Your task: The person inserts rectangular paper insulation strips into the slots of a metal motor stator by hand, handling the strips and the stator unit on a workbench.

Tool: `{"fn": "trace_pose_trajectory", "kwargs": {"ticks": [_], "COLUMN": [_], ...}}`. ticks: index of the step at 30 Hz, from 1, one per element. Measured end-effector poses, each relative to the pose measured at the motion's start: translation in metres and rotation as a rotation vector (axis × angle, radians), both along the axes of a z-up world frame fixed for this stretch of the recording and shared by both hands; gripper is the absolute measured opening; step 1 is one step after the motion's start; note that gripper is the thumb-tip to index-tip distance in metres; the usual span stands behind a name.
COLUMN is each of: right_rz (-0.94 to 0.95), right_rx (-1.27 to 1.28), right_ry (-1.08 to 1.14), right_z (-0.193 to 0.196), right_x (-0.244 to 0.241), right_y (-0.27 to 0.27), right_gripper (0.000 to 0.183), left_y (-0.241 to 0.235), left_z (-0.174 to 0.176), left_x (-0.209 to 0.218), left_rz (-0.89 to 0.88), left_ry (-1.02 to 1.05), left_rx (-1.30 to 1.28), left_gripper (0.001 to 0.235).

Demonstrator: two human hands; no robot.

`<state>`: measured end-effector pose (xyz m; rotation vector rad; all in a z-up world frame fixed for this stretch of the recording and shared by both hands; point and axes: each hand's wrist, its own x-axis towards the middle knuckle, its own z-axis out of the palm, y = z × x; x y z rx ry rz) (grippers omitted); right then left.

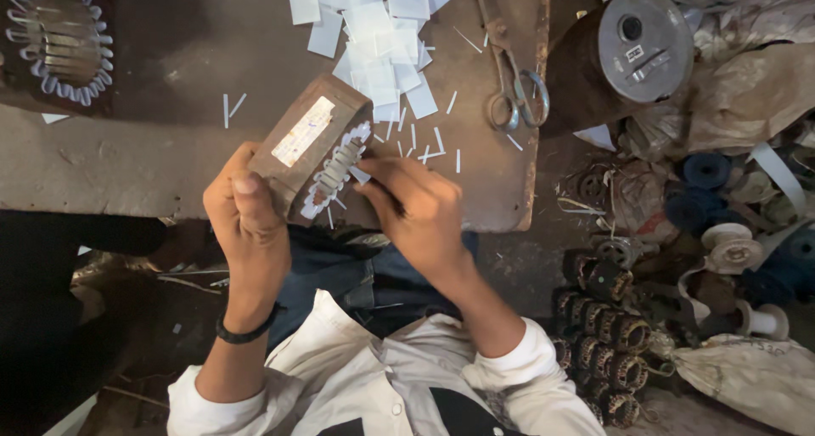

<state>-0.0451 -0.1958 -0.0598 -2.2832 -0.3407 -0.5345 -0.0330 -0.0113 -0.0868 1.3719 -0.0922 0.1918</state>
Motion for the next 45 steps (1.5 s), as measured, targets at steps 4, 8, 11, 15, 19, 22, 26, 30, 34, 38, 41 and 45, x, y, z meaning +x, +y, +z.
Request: {"fn": "trace_pose_trajectory", "kwargs": {"ticks": [4, 8, 11, 15, 19, 22, 26, 30, 34, 38, 41, 45], "right_rz": [-0.019, -0.097, -0.102, -0.123, -0.068, -0.055, 0.048, 0.050, 0.012, 0.009, 0.039, 0.028], "right_rx": [0.120, 0.025, -0.031, -0.099, -0.119, -0.188, -0.247, -0.339, -0.420, -0.432, -0.378, -0.220], "right_ry": [0.120, 0.123, 0.176, 0.134, 0.068, -0.015, -0.131, -0.198, -0.078, -0.105, -0.198, -0.216], "right_z": [0.009, 0.007, 0.007, 0.015, 0.025, 0.022, 0.012, -0.002, -0.007, -0.004, 0.002, 0.011], "right_x": [0.006, 0.025, 0.031, 0.040, 0.065, 0.095, 0.131, 0.153, 0.157, 0.159, 0.153, 0.144], "right_y": [-0.009, -0.009, -0.007, -0.021, -0.047, -0.050, -0.042, -0.023, -0.014, -0.010, -0.013, -0.025], "right_gripper": [0.035, 0.036, 0.035, 0.027, 0.023, 0.020, 0.028, 0.034, 0.032, 0.018, 0.012, 0.012], "left_y": [0.003, 0.005, 0.005, 0.006, 0.005, 0.005, 0.004, 0.002, -0.001, -0.004, -0.008, -0.002], "left_z": [-0.001, -0.006, -0.004, 0.000, -0.003, -0.010, -0.015, -0.014, -0.011, -0.011, -0.018, -0.025], "left_x": [0.002, 0.000, -0.003, -0.005, -0.009, -0.009, -0.009, -0.010, -0.013, -0.026, -0.040, -0.065], "left_rz": [0.027, -0.002, -0.031, -0.084, -0.081, -0.073, -0.056, -0.067, 0.046, 0.293, 0.499, 0.431], "left_ry": [-0.042, -0.008, 0.015, -0.048, -0.070, -0.099, -0.086, -0.047, -0.098, -0.223, -0.299, -0.445], "left_rx": [0.096, 0.085, 0.102, 0.168, 0.154, 0.154, 0.149, 0.110, 0.207, 0.275, 0.199, 0.276], "left_gripper": [0.073, 0.073, 0.078, 0.081, 0.083, 0.084, 0.085, 0.084, 0.078, 0.064, 0.049, 0.026]}}
